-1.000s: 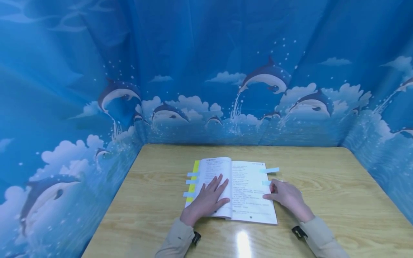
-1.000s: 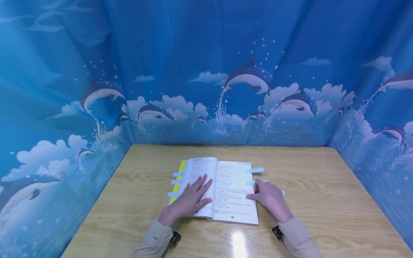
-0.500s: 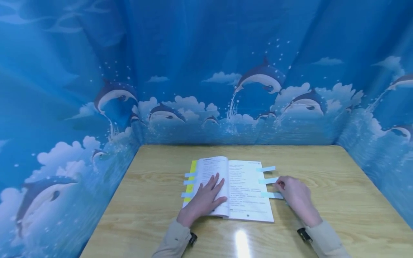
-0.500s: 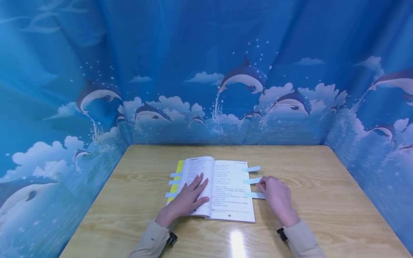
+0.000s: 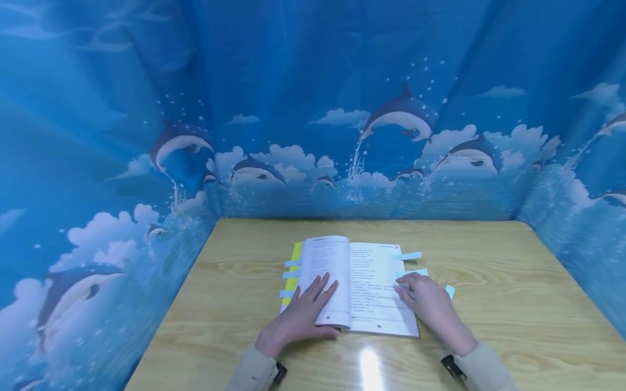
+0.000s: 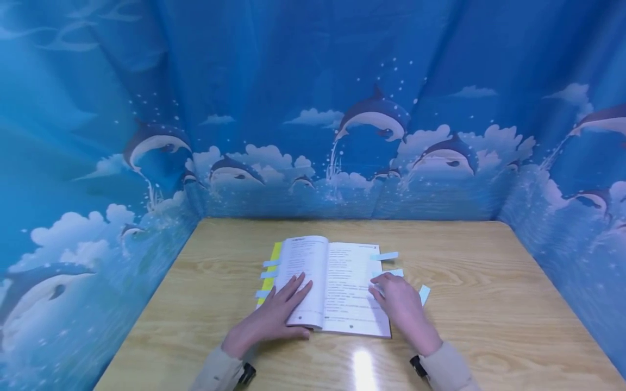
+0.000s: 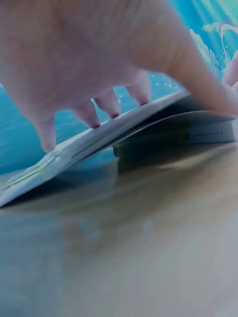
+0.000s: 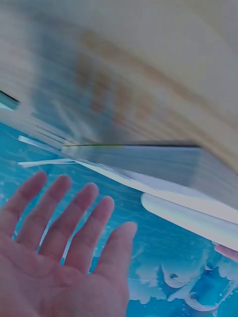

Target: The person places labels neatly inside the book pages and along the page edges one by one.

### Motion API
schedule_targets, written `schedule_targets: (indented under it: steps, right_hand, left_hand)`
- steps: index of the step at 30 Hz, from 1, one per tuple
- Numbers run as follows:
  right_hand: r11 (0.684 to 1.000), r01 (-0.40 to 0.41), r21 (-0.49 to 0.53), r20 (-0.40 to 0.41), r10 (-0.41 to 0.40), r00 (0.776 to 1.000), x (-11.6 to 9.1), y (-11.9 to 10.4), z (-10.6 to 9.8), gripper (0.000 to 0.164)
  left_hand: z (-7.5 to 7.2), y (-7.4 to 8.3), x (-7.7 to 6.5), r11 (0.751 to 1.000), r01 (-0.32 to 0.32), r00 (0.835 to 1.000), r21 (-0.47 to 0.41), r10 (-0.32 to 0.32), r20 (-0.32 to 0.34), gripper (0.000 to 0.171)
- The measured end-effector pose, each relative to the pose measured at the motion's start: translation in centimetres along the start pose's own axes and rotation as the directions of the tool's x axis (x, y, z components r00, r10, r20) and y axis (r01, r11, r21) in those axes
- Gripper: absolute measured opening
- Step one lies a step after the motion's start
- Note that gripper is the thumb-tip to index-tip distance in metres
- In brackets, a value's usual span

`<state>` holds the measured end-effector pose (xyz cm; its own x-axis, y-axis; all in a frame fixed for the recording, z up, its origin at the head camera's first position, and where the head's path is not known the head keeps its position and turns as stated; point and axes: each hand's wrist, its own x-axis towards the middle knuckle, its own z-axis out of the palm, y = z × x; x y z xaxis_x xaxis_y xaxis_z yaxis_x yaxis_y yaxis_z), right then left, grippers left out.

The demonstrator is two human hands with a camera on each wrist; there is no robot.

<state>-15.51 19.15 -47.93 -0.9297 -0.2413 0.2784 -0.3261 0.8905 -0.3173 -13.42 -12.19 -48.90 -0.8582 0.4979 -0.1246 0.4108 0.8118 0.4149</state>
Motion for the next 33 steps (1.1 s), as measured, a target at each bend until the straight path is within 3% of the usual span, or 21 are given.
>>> schedule_targets:
  steps: [4, 8, 12, 16, 23, 28, 31, 33]
  right_hand:
    - [0.996, 0.074, -0.041, 0.033, -0.072, 0.997, -0.4, -0.5, 0.5, 0.047]
    - [0.998, 0.047, -0.049, 0.152, -0.039, 0.988, -0.6, -0.7, 0.9, 0.073]
    - [0.999, -0.014, -0.04, 0.29, 0.025, 0.957, -0.7, -0.7, 1.1, 0.082]
    - [0.999, -0.009, -0.038, 0.33, 0.021, 0.944, -0.8, -0.7, 1.2, 0.082]
    - [0.999, -0.002, -0.034, 0.321, 0.013, 0.947, -0.9, -0.8, 1.3, 0.081]
    - [0.999, -0.006, -0.033, 0.324, 0.017, 0.946, -0.9, -0.9, 1.3, 0.081]
    - [1.0, -0.008, -0.028, 0.325, 0.016, 0.946, -1.0, -0.9, 1.3, 0.08]
    - [1.0, -0.007, -0.022, 0.324, 0.014, 0.946, -0.9, -0.9, 1.3, 0.081]
  left_hand:
    - [0.1, -0.3, -1.0, 0.999, -0.004, 0.999, 0.037, 0.006, -0.037, 0.092]
    - [-0.2, -0.5, -1.8, 0.998, -0.006, 0.998, 0.067, 0.01, -0.063, 0.095]
    - [-0.5, -0.7, -2.5, 0.994, -0.041, 0.994, 0.102, 0.051, -0.1, 0.093]
    - [-0.8, -1.1, -3.1, 0.989, -0.089, 0.98, 0.119, 0.109, -0.169, 0.083]
    - [-1.6, -1.5, -3.4, 0.956, -0.183, 0.921, 0.228, 0.248, -0.3, 0.063]
    - [-2.1, -1.3, -3.7, 0.939, -0.214, 0.876, 0.269, 0.306, -0.373, 0.052]
    - [-2.2, -1.3, -3.7, 0.928, -0.245, 0.838, 0.282, 0.348, -0.42, 0.045]
    - [-2.3, -1.2, -3.7, 0.915, -0.276, 0.802, 0.293, 0.387, -0.455, 0.04]
